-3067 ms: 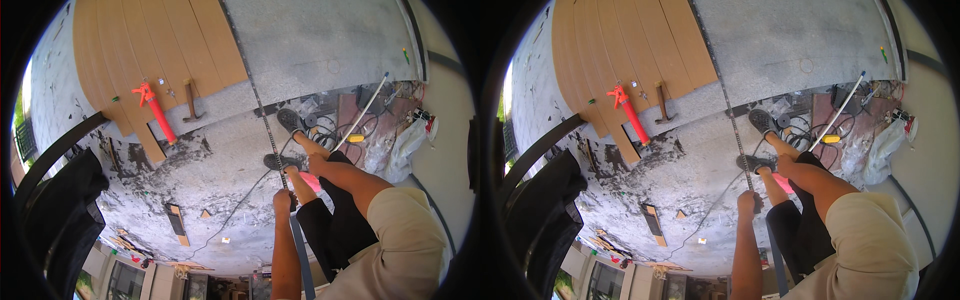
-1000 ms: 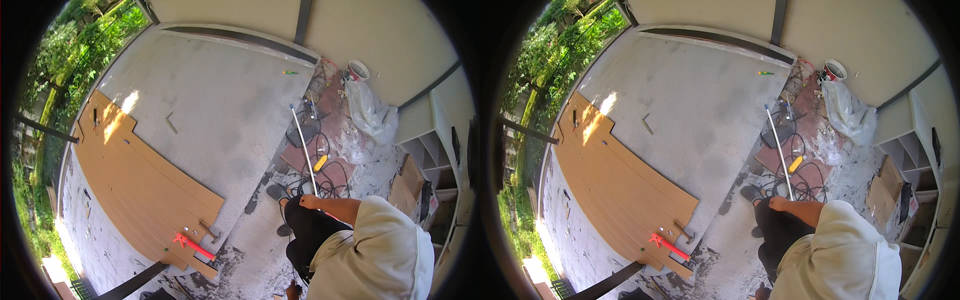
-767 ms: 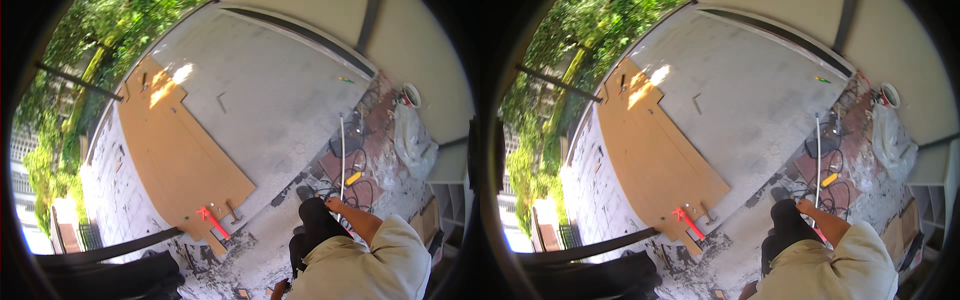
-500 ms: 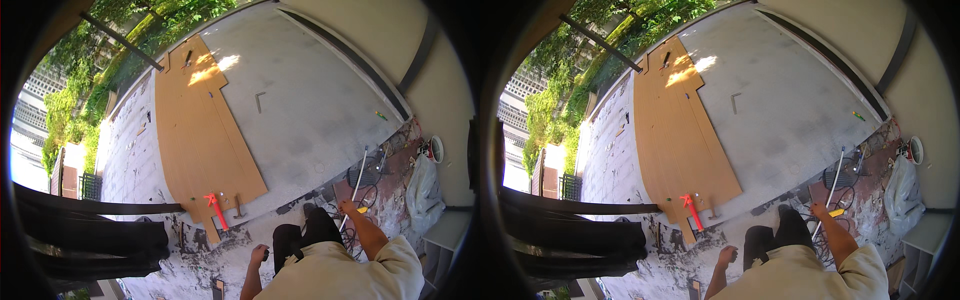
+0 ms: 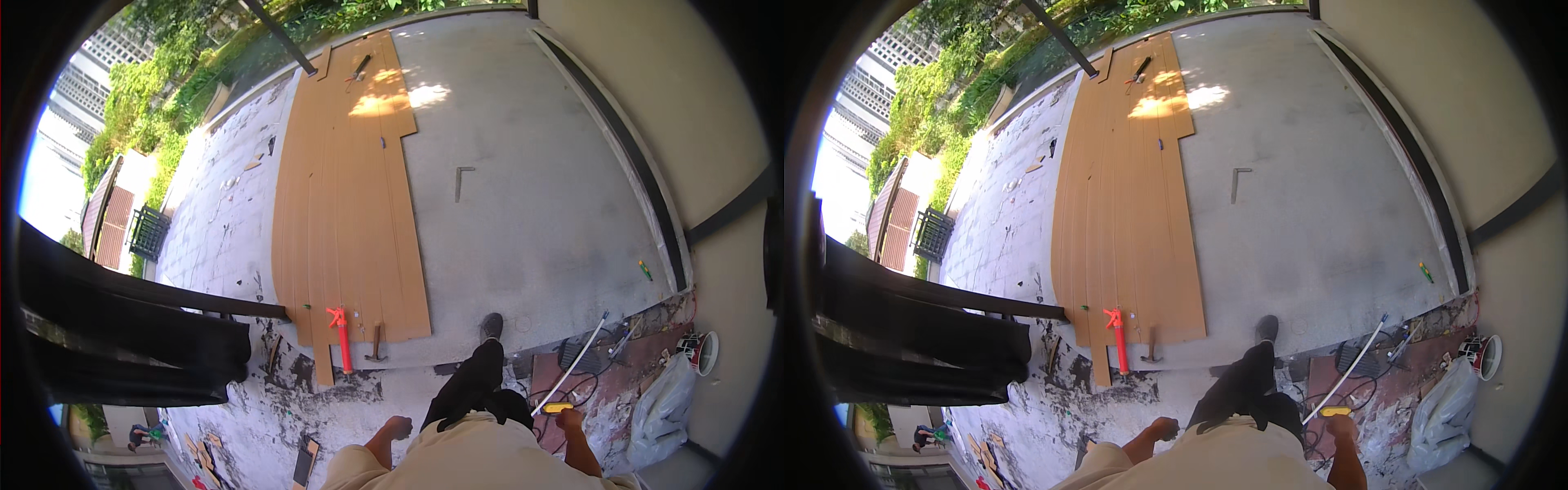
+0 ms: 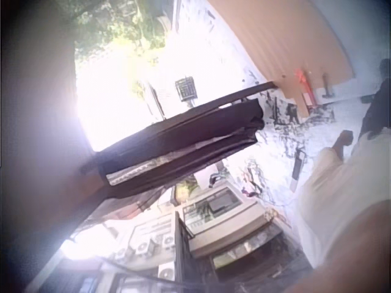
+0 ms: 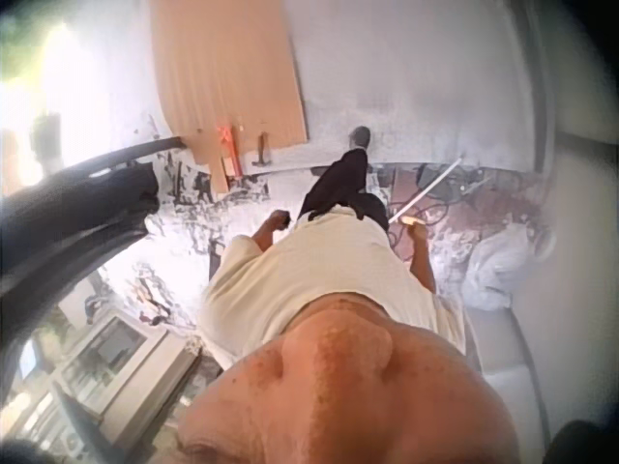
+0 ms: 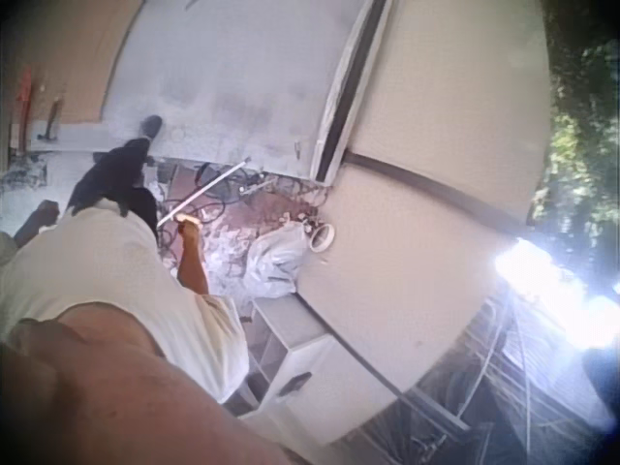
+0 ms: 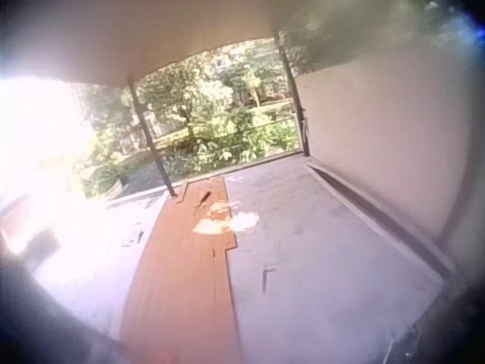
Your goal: The person measures a board with a tape measure, cuts it using a miter saw, and then places it into position on a floor alongside other boards.
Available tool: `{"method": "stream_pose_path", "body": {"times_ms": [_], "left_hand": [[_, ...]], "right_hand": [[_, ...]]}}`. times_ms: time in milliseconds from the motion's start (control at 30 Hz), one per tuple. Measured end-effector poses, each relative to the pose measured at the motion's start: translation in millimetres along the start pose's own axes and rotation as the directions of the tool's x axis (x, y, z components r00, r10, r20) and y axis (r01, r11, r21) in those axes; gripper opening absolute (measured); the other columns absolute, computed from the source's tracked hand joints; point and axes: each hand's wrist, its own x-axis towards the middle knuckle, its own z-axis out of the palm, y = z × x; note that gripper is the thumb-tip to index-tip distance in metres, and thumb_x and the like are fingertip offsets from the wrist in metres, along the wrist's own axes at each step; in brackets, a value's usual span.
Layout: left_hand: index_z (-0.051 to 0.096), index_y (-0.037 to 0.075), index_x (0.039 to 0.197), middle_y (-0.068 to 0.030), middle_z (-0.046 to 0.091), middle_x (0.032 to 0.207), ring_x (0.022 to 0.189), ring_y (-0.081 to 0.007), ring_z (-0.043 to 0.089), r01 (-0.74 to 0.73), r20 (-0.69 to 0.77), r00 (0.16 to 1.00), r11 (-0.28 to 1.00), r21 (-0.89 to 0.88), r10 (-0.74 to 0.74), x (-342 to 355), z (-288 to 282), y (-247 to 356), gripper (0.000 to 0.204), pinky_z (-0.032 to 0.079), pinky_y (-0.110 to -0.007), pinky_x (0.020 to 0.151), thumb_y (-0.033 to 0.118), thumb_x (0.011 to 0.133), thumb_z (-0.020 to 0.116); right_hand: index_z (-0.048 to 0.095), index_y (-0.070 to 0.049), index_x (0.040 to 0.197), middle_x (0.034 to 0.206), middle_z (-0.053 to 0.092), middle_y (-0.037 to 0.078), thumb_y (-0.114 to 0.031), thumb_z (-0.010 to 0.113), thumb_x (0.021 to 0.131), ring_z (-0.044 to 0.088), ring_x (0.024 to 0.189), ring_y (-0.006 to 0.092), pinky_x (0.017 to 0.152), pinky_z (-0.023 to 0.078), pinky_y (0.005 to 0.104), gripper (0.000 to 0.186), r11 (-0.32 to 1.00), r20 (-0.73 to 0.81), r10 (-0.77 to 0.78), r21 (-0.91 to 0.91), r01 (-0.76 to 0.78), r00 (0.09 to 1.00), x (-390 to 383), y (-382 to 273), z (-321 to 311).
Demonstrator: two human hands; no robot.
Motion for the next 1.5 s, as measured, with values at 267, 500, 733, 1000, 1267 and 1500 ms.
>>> {"method": "stream_pose_path", "body": {"times_ms": [267, 500, 733, 1000, 1267, 1500], "left_hand": [[0.073, 0.006, 0.088, -0.0204, 0.071, 0.093, 0.092, -0.0383, 0.068, 0.054, -0.479, 0.867, 0.982, -0.178, -0.135, 53, -258, -33, 0.025, 0.054, -0.047, 0.084, 0.026, 0.081, 0.061], [0.071, 0.005, 0.092, -0.0111, 0.068, 0.083, 0.076, -0.0251, 0.067, -0.361, -0.457, 0.775, 0.288, -0.887, -0.437, 85, -514, 3, 0.023, 0.053, -0.036, 0.069, 0.022, 0.086, 0.057], [0.065, 0.001, 0.094, -0.0148, 0.065, 0.074, 0.058, -0.0268, 0.066, 0.038, -0.024, 0.941, 0.177, -0.983, -0.338, 116, -528, 48, 0.026, 0.055, -0.037, 0.053, 0.025, 0.089, 0.054], [0.065, 0.001, 0.088, -0.0139, 0.064, 0.074, 0.063, -0.0267, 0.064, 0.265, 0.111, 0.946, 0.524, -0.809, -0.306, 132, -527, 123, 0.023, 0.055, -0.038, 0.059, 0.023, 0.087, 0.056], [0.064, 0.001, 0.087, -0.0111, 0.061, 0.073, 0.064, -0.0257, 0.062, 0.103, -0.027, 0.972, 0.523, -0.846, -0.235, 208, -718, 205, 0.019, 0.054, -0.036, 0.062, 0.019, 0.084, 0.058], [0.062, -0.001, 0.097, -0.012, 0.058, 0.062, 0.052, -0.0265, 0.06, 0.116, 0.031, 0.985, 0.52, -0.847, -0.169, 340, -896, 238, 0.026, 0.056, -0.039, 0.052, 0.021, 0.086, 0.057]], "right_hand": [[0.063, -0.001, 0.094, 0.076, 0.067, 0.012, -0.013, 0.059, 0.089, 0.067, 0.061, 0.0226, 0.053, 0.056, 0.0328, 0.013, 0.536, -0.053, 0.326, 0.833, -0.139, 0.944, 0, -144, -108], [0.064, -0.001, 0.1, 0.08, 0.067, 0.008, -0.021, 0.057, 0.097, 0.063, 0.065, 0.0144, 0.063, 0.053, 0.0282, 0.022, 0.369, -0.149, 0.423, 0.929, -0.02, 0.894, 16, -270, -274], [0.064, 0.003, 0.095, 0.075, 0.067, 0.011, -0.017, 0.058, 0.094, 0.066, 0.062, 0.0194, 0.055, 0.052, 0.0305, 0.022, 0.305, -0.056, 0.609, 0.937, -0.168, 0.791, 29, -188, -266], [0.063, 0.002, 0.093, 0.072, 0.065, 0.012, -0.015, 0.054, 0.093, 0.064, 0.057, 0.0219, 0.049, 0.051, 0.0339, 0.02, -0.106, 0.234, 0.722, 0.967, -0.231, 0.651, 42, -86, -259], [0.071, -0.001, 0.082, 0.076, 0.071, 0.016, -0.03, 0.057, 0.087, 0.07, 0.064, 0.0284, 0.066, 0.055, 0.0422, 0.032, 0.149, -0.04, 0.816, 0.978, -0.144, 0.577, 135, -40, -389], [0.071, -0.002, 0.089, 0.077, 0.073, 0.01, -0.03, 0.059, 0.088, 0.071, 0.067, 0.0221, 0.065, 0.056, 0.0381, 0.03, 0.151, -0.12, 0.819, 0.988, -0.009, 0.561, 223, -19, -511]]}}
